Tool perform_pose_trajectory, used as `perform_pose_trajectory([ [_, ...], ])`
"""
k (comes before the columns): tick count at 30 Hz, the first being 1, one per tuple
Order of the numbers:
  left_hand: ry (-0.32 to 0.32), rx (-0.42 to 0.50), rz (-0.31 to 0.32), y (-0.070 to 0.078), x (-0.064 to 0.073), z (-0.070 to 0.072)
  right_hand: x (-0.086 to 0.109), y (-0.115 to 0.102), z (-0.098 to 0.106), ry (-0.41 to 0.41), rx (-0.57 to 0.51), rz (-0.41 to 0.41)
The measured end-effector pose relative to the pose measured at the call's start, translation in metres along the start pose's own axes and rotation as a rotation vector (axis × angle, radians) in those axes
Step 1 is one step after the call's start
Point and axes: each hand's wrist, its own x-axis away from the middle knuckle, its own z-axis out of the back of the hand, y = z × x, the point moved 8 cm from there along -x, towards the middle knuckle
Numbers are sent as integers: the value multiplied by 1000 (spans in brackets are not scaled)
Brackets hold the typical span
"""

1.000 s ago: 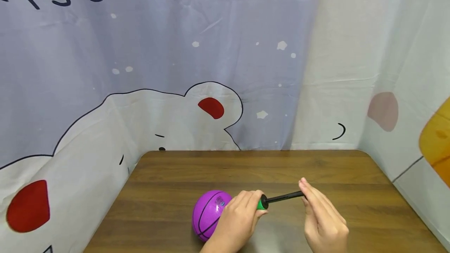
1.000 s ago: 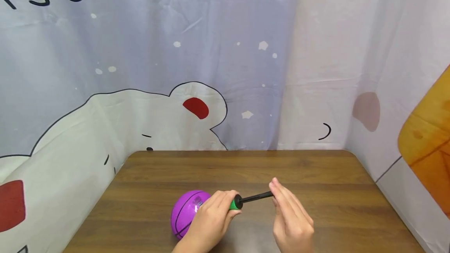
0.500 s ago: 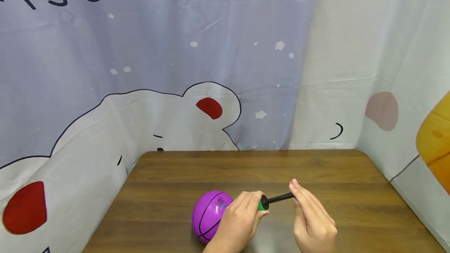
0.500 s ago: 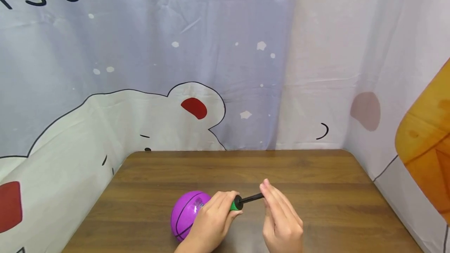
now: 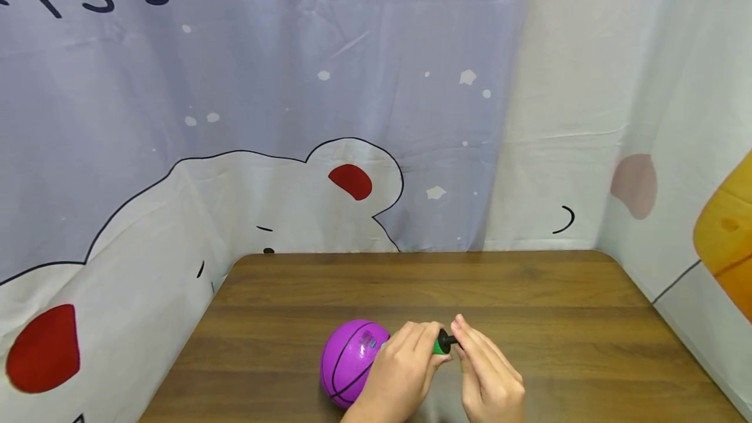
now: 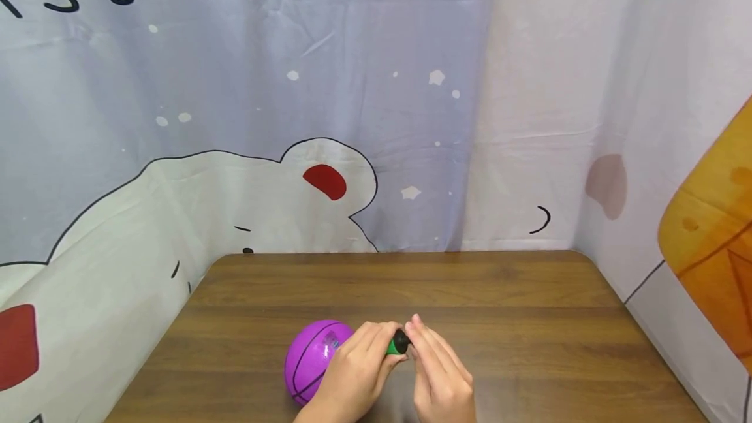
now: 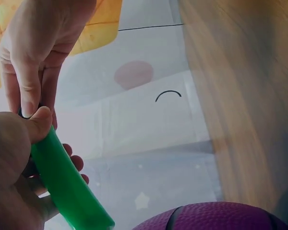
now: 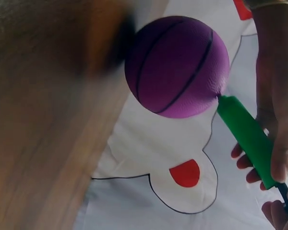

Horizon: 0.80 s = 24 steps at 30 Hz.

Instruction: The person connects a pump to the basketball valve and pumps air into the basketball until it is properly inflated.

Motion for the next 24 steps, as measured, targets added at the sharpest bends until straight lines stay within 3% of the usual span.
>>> perform_pose_trajectory([
  [5,16,11,-31,0,-2,0,-17,-3,9,27,2,15],
  [11,-12,16,-1,-8,0,3,-48,-3,36,164,38,32],
  [14,-26,33,5,-10,-1,5,-59,-1,44,181,67,32],
  [18,-22,45,8,-11,-1,6,-63,-2,45,179,71,27],
  [24,16,18,-8,-9,-2,8,-53,-3,32,162,83,20],
])
